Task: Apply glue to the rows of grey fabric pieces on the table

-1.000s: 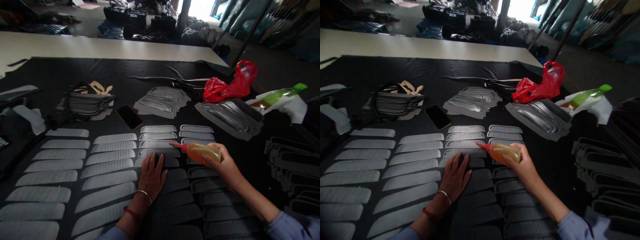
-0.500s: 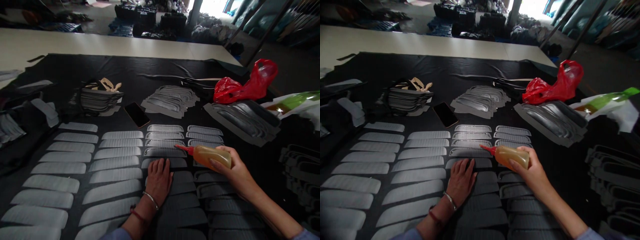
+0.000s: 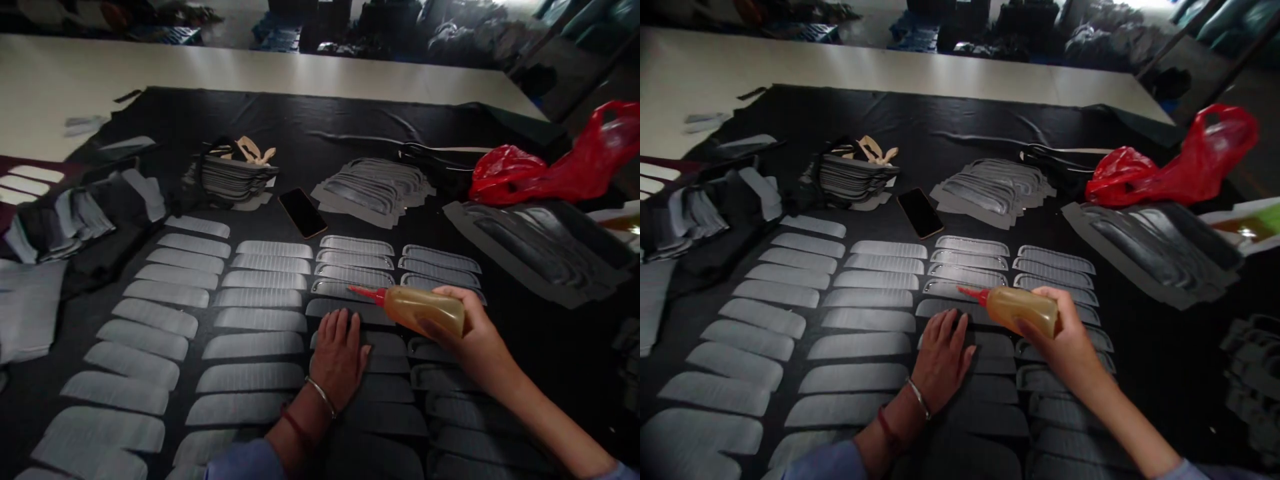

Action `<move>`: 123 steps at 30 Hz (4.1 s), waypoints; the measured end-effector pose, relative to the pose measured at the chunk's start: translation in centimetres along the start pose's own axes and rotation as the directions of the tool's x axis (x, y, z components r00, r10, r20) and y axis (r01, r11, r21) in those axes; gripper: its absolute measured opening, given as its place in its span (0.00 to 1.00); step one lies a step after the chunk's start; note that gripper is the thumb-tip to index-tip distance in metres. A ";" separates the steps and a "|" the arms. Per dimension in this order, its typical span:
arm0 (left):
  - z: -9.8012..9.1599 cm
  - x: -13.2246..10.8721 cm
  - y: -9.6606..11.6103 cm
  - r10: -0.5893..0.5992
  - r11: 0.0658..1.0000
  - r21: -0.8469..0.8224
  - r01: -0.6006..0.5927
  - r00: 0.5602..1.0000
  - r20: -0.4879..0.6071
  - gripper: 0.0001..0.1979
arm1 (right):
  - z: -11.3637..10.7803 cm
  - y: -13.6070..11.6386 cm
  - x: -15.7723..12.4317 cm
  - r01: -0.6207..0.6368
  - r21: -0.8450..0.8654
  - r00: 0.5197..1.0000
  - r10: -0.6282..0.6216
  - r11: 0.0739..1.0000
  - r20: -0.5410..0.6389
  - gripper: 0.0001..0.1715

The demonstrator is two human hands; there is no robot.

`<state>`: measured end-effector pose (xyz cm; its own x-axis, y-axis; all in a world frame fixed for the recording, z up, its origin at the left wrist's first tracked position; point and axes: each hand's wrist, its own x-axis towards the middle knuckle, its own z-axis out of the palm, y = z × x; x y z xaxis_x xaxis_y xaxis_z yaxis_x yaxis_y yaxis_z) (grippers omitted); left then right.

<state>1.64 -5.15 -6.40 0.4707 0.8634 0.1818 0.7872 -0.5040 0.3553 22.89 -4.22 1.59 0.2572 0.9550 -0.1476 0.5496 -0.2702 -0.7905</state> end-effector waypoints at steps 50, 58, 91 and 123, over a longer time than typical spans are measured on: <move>1.5 -0.7 -1.1 0.075 0.997 0.035 -0.074 0.996 -0.037 0.24 | 3.8 -1.6 0.6 0.617 -0.293 0.784 -0.603 0.730 0.148 0.20; 1.3 -0.6 -1.0 0.089 0.995 0.052 -0.087 0.995 -0.042 0.24 | 2.4 -0.6 -0.2 0.597 -0.350 0.794 -0.595 0.721 0.128 0.20; 1.3 -0.6 -1.0 0.106 0.993 0.061 -0.102 0.992 -0.062 0.21 | -2.8 1.8 -2.9 0.487 -0.444 0.851 -0.522 0.752 0.050 0.19; 0.4 -0.3 -1.5 0.151 0.989 0.001 -0.151 0.988 -0.014 0.24 | -3.6 1.3 -5.2 -0.191 0.427 0.931 0.301 0.884 -0.207 0.29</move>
<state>0.54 -4.67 -7.37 0.5783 0.7777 0.2463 0.7077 -0.6285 0.3227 25.12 -9.97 3.52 0.5696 0.7822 -0.2525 0.0972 -0.3691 -0.9243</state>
